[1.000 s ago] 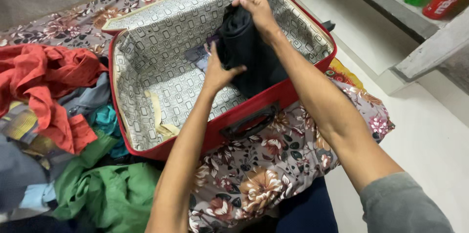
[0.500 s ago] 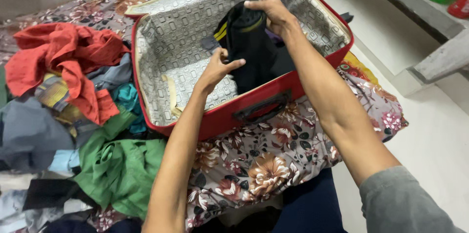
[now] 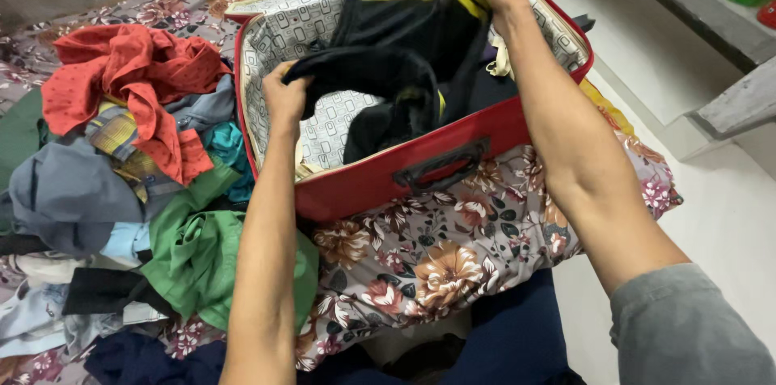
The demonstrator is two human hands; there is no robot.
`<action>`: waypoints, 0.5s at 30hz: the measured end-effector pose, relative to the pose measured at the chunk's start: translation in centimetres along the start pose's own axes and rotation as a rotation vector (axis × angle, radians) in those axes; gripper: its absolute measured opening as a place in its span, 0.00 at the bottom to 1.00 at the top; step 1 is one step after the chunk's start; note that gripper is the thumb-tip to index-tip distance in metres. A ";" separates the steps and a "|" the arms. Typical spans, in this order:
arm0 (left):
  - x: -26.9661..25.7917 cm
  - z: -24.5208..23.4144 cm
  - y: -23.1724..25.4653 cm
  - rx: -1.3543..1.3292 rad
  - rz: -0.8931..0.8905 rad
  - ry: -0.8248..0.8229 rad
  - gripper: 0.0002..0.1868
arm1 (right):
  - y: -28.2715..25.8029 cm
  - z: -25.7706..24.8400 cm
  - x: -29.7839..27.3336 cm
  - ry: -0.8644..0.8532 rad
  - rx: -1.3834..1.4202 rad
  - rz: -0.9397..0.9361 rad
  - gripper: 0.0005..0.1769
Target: The person packs a suitcase by taking various items of clothing from a pile on the bed and folding or arranging them inside the luggage.
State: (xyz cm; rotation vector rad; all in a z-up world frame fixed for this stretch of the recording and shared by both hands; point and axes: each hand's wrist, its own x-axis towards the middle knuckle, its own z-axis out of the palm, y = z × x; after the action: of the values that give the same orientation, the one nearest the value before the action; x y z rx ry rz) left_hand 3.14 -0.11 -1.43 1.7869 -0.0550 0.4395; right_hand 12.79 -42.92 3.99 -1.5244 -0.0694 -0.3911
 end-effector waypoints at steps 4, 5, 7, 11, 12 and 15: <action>1.7 0.8 -5.2 0.041 0.133 0.182 0.09 | 5.7 -0.2 0.5 0.063 -0.318 -0.080 0.09; 1.6 1.1 -5.9 0.113 0.172 0.238 0.12 | 6.3 0.2 0.1 0.103 -0.424 -0.079 0.08; 1.0 2.2 -6.8 0.254 0.249 0.339 0.17 | 6.4 1.6 -1.9 0.141 -0.717 -0.146 0.14; 0.7 4.7 -4.6 -0.301 -0.214 0.177 0.27 | 4.1 6.4 -7.8 -0.030 -1.147 -0.136 0.43; 0.5 5.3 -3.4 -0.459 -0.384 0.083 0.29 | 4.0 8.0 -8.9 -0.218 -1.096 -0.226 0.51; 0.0 6.9 -2.3 -0.822 -0.381 -0.248 0.32 | 6.3 11.8 -11.3 -0.779 -0.824 -0.255 0.51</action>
State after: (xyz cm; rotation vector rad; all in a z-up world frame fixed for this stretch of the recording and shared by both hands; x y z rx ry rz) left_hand 5.63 -6.04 -4.89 0.9934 -0.0557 -0.0904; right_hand 6.38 -29.01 -4.60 -2.4244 -0.8002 0.0213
